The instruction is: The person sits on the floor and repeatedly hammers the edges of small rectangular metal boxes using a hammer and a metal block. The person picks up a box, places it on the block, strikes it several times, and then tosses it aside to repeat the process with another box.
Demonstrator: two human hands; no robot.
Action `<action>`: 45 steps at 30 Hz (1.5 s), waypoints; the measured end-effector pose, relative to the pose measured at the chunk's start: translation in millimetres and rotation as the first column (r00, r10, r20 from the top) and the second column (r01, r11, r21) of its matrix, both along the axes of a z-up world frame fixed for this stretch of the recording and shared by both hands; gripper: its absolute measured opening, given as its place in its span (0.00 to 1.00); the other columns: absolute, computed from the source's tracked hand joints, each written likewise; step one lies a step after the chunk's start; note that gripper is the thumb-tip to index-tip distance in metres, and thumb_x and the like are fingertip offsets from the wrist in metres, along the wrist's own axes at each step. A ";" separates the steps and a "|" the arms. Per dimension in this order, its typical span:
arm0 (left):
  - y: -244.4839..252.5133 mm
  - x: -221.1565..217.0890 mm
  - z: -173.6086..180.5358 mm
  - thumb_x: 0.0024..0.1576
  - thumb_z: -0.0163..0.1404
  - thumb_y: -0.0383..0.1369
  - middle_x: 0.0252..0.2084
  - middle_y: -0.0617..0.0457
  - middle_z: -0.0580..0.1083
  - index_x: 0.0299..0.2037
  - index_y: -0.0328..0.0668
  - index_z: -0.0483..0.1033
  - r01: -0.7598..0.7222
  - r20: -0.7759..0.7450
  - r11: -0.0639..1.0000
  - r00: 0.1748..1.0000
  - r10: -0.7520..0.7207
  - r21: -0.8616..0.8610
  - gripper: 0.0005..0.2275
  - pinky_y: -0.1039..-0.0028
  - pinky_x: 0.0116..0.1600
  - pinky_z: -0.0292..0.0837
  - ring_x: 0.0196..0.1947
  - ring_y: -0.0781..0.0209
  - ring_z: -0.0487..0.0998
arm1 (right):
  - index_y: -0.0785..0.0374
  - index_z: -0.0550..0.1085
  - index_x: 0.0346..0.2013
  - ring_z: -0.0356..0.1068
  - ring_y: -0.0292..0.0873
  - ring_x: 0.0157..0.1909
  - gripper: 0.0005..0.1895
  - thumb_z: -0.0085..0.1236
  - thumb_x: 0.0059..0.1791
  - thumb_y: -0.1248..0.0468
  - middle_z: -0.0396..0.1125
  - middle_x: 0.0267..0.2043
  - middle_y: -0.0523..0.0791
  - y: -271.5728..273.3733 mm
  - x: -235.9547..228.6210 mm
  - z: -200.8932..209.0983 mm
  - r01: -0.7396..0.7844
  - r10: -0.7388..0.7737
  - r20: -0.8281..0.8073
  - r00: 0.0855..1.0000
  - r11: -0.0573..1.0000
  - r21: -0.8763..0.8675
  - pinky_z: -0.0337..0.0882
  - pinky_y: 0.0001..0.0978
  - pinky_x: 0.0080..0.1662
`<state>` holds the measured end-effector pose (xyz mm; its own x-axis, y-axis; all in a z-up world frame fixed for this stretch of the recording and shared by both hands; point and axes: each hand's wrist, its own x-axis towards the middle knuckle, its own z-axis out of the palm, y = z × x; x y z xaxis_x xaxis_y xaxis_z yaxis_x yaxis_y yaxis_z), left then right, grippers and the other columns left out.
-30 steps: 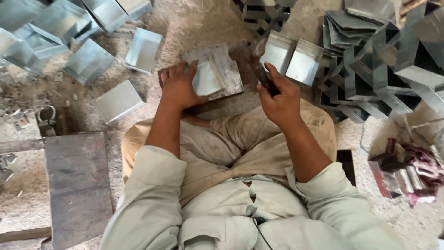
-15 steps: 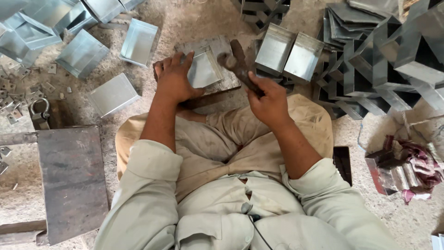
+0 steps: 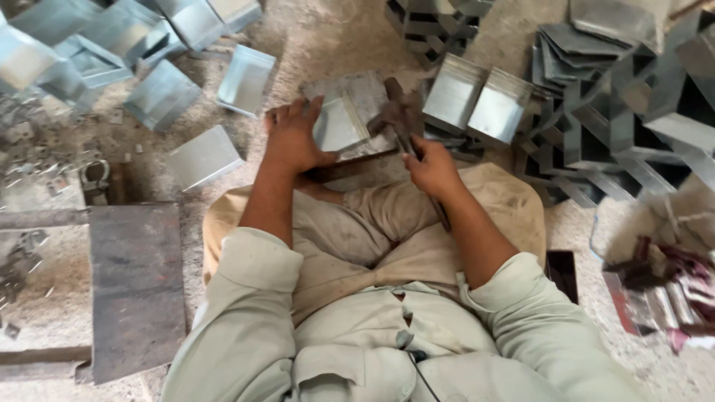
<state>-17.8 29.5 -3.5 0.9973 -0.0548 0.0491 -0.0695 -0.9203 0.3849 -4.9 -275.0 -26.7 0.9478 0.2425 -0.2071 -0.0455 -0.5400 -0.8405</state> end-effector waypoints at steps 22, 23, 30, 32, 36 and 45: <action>37.4 19.4 59.3 0.46 0.62 0.37 0.69 0.43 0.61 0.54 0.51 0.77 -0.513 0.517 0.811 0.631 0.578 -0.280 0.22 0.38 0.69 0.44 0.71 0.36 0.56 | 0.61 0.74 0.64 0.76 0.55 0.49 0.29 0.62 0.51 0.53 0.76 0.50 0.55 -52.3 115.5 -51.9 0.043 0.039 0.223 0.974 0.935 -0.352 0.73 0.44 0.53; 22.9 23.0 42.6 0.47 0.62 0.38 0.68 0.43 0.62 0.53 0.51 0.77 -0.480 0.501 0.804 0.630 0.594 -0.350 0.22 0.40 0.69 0.47 0.70 0.37 0.58 | 0.61 0.74 0.65 0.76 0.56 0.50 0.29 0.61 0.51 0.53 0.76 0.52 0.55 -60.7 127.3 -61.7 0.052 0.030 0.215 0.976 0.929 -0.367 0.73 0.44 0.54; -4.3 37.7 -85.3 0.49 0.61 0.36 0.61 0.43 0.69 0.49 0.45 0.78 -0.357 0.290 0.765 0.773 0.564 -0.536 0.17 0.57 0.62 0.72 0.55 0.43 0.76 | 0.61 0.72 0.64 0.67 0.63 0.59 0.32 0.64 0.46 0.58 0.67 0.56 0.61 -65.3 128.0 -115.4 -0.039 0.227 0.224 0.948 0.778 -0.627 0.68 0.51 0.58; -0.2 42.7 -88.1 0.51 0.58 0.35 0.63 0.41 0.68 0.53 0.40 0.74 -0.311 0.141 0.657 0.830 0.540 -0.687 0.20 0.61 0.57 0.75 0.46 0.47 0.81 | 0.60 0.73 0.61 0.67 0.62 0.59 0.27 0.59 0.47 0.60 0.66 0.57 0.60 -61.3 132.3 -122.6 0.061 0.128 0.275 0.953 0.807 -0.588 0.68 0.51 0.58; 8.4 35.6 -82.9 0.51 0.63 0.30 0.54 0.39 0.74 0.44 0.37 0.80 -0.199 0.512 0.887 0.754 0.411 -0.417 0.12 0.58 0.59 0.73 0.54 0.41 0.76 | 0.56 0.79 0.53 0.69 0.60 0.58 0.20 0.52 0.46 0.66 0.70 0.55 0.55 -63.0 132.0 -126.1 0.087 0.073 0.244 0.967 0.807 -0.584 0.69 0.51 0.57; -6.6 24.1 -53.4 0.56 0.61 0.37 0.38 0.46 0.79 0.45 0.41 0.83 -0.247 0.138 0.730 0.895 0.423 -0.637 0.11 0.68 0.51 0.75 0.39 0.51 0.80 | 0.61 0.82 0.41 0.74 0.59 0.47 0.10 0.59 0.47 0.67 0.76 0.44 0.53 -35.9 113.1 -73.4 0.378 -0.191 0.511 0.838 0.879 -0.290 0.73 0.47 0.48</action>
<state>6.2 22.9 -56.9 0.8882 0.4086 0.2100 0.0223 -0.4950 0.8686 108.2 -310.9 -100.1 0.9673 -0.0585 0.2466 0.0889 -0.8328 -0.5463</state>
